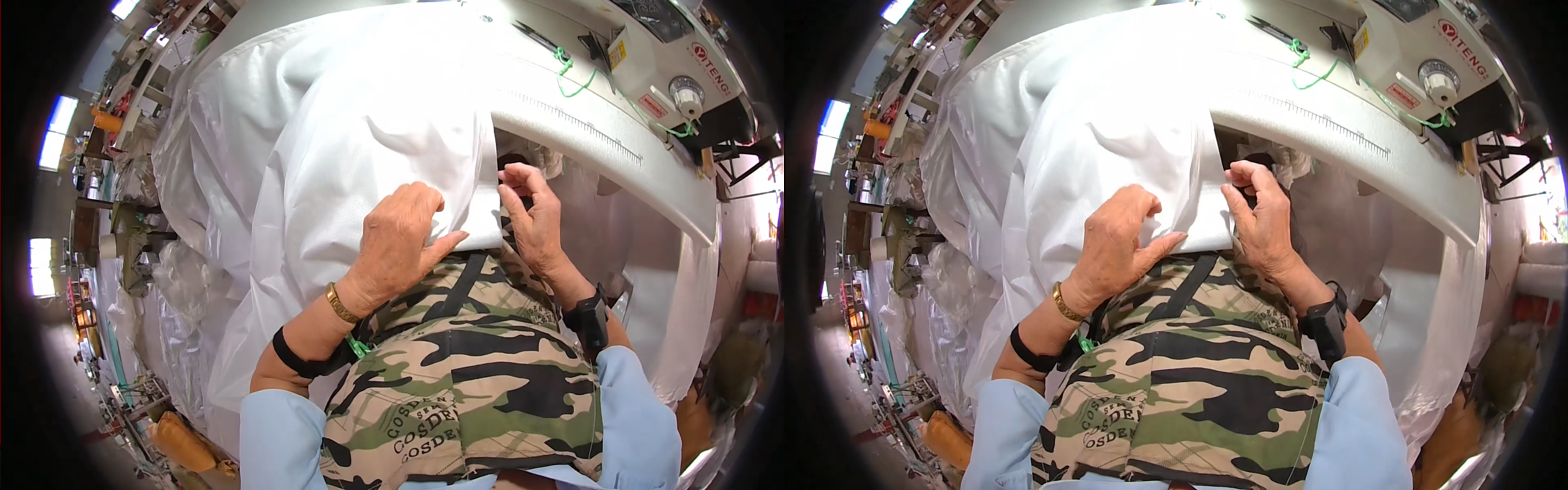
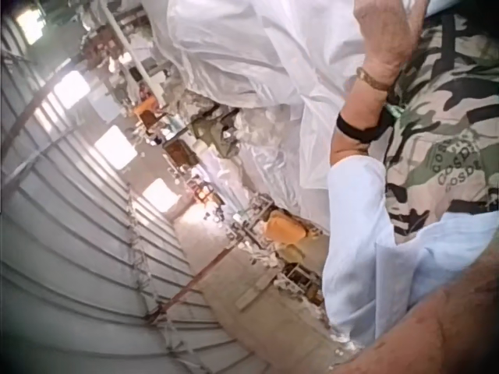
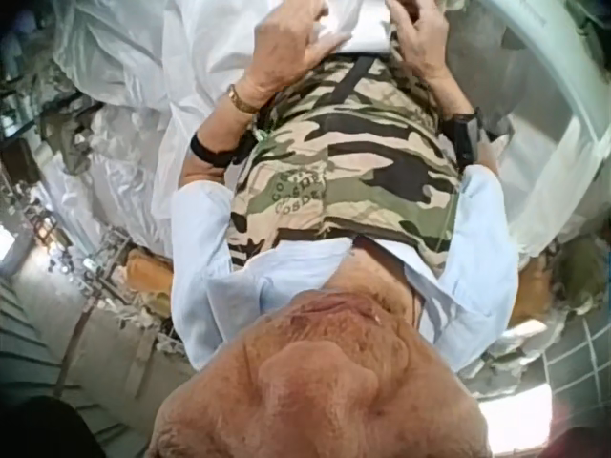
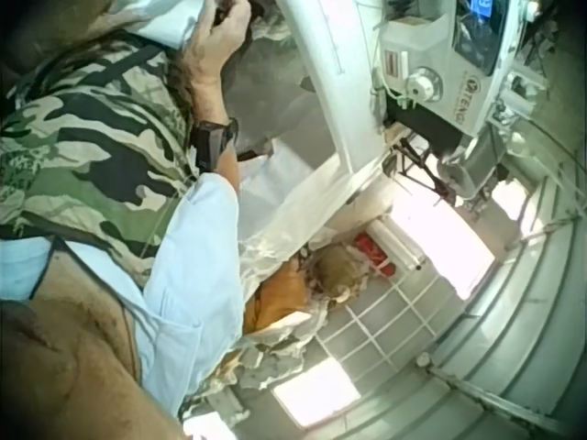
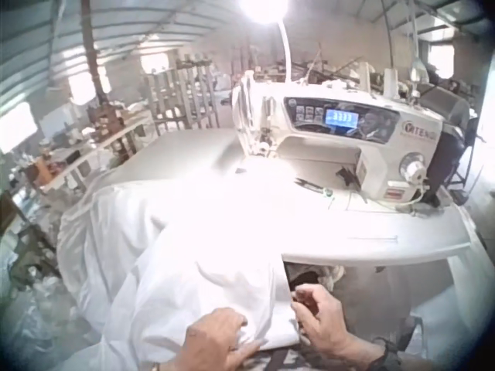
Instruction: Operating an industrial sewing machine to join edges of a large white plastic or fabric sheet.
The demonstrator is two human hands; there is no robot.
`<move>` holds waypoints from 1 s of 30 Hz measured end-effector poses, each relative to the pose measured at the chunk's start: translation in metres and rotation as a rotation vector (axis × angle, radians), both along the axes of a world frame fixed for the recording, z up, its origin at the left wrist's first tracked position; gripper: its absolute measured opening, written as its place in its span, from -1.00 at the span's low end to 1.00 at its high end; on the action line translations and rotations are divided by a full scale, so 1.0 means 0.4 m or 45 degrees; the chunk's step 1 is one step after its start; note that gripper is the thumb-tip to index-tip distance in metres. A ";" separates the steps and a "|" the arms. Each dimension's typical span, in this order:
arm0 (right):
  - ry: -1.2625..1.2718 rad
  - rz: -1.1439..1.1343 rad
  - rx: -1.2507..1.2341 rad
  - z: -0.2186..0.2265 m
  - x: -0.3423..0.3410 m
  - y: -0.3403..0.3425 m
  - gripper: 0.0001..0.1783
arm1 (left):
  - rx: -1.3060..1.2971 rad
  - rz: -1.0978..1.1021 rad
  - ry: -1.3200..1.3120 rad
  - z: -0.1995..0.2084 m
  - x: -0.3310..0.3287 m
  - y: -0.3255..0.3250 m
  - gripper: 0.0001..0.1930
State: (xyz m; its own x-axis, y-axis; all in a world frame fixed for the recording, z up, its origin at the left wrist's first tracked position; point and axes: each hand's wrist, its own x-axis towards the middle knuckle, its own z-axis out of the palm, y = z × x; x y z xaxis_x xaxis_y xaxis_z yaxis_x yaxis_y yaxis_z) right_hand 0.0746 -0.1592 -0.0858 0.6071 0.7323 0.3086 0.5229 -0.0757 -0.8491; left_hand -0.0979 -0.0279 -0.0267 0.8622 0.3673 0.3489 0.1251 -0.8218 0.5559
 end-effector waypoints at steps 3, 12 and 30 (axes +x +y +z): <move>0.350 0.041 -0.082 0.042 -0.031 -0.016 -0.65 | -0.082 0.060 0.057 -0.038 -0.024 -0.020 -0.75; 1.076 0.501 -0.118 0.050 -0.121 0.026 -0.74 | -0.335 0.135 -0.064 -0.029 0.023 0.000 -0.68; -0.192 0.747 0.098 0.081 -0.122 0.018 -0.81 | -0.685 0.330 -0.156 -0.051 0.016 0.033 -0.84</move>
